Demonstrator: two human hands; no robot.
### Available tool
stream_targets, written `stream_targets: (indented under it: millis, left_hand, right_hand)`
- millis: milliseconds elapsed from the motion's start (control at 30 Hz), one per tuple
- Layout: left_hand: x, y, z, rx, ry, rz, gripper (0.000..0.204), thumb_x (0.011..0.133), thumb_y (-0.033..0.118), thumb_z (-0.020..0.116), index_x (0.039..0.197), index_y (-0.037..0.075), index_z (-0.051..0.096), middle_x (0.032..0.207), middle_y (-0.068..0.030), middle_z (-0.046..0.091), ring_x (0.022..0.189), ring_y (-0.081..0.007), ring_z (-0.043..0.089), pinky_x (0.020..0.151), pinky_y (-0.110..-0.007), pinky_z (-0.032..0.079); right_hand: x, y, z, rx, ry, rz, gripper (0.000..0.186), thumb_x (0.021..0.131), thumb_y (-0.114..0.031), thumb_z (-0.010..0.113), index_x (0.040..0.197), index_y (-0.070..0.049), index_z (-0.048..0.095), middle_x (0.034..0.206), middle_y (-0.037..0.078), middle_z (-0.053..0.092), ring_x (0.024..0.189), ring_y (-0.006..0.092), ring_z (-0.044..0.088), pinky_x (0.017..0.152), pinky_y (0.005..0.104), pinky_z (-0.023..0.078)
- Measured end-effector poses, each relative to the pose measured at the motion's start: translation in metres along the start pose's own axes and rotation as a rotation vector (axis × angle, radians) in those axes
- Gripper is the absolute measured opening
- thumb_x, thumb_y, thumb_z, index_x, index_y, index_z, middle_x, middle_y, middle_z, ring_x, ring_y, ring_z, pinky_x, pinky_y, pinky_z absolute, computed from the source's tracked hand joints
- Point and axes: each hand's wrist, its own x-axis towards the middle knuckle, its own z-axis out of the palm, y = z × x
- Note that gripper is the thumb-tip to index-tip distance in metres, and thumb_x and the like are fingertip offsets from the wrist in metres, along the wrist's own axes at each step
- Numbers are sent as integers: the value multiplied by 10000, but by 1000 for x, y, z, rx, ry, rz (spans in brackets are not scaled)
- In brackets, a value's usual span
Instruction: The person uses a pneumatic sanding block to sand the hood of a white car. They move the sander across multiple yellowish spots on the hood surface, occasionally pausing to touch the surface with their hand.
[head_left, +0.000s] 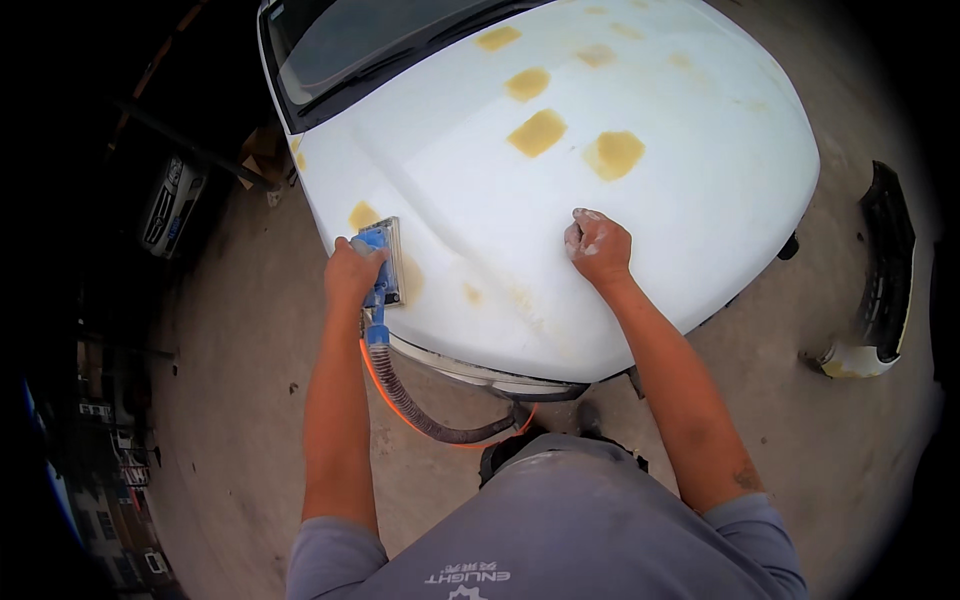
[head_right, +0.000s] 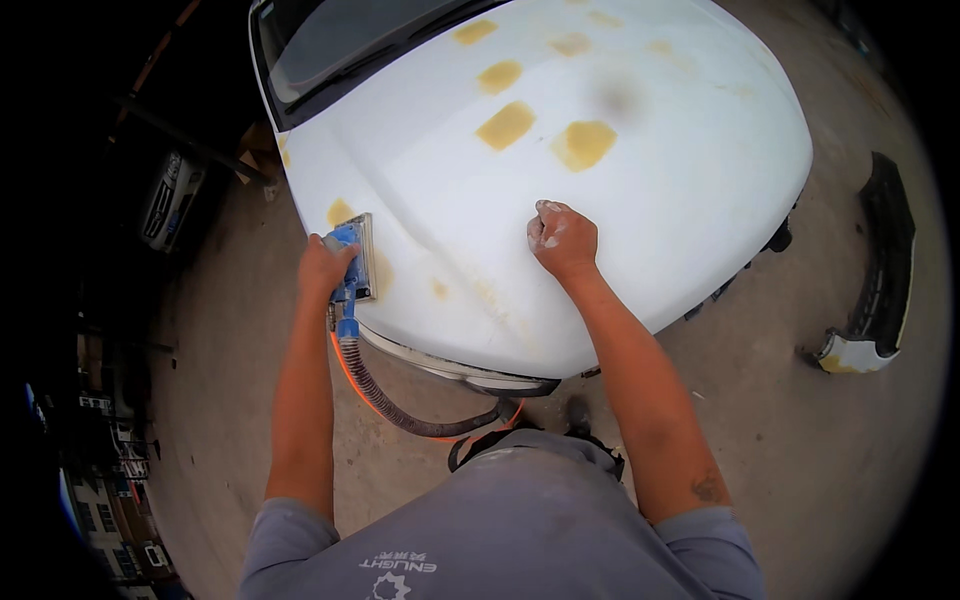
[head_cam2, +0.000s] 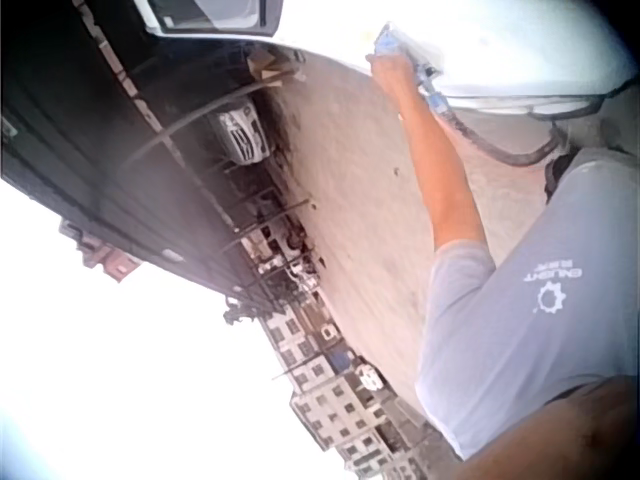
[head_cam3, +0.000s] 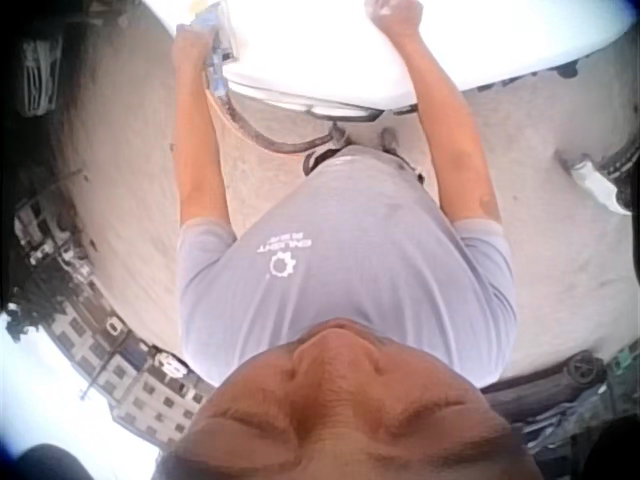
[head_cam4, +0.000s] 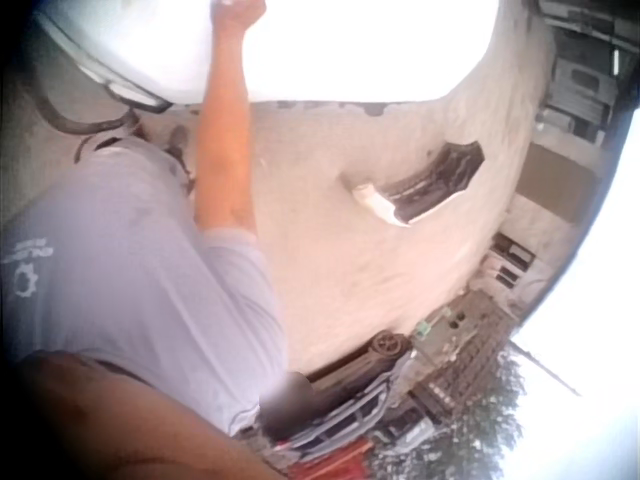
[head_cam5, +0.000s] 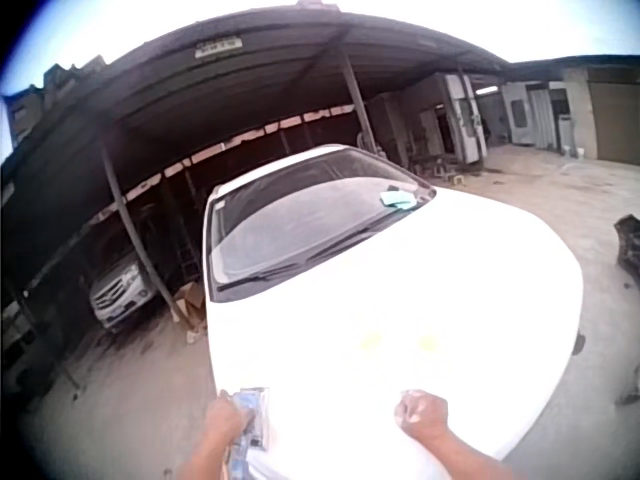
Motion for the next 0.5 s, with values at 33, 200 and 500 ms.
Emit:
stream_targets:
  millis: [33,200,500]
  left_hand:
    - [2,-1,-2,-17,11,-22,736,830,432,841,1241,-81,511,1075,-313,725,1031,-468,718,907,-505,575]
    - [-63,31,15,63,-73,85,731,838,441,832,1261,-61,512,1075,-304,729,1034,-464,719,903,-508,577]
    - [-29,20,-14,7,-57,-9,705,855,422,823,1267,-68,526,1122,-296,727,1075,-448,715,924,-505,577]
  right_hand:
    - [-1,-2,0,6,-7,6,254,851,-153,668,1042,-44,794,1073,109,785,896,291,751,751,375,610]
    - [-3,5,-1,-33,46,-24,247,849,-154,668,1033,-47,794,1054,102,784,882,287,748,740,372,608]
    - [2,-9,-6,-94,-122,62,235,858,-156,653,1021,-58,791,1063,96,786,902,278,748,770,373,609]
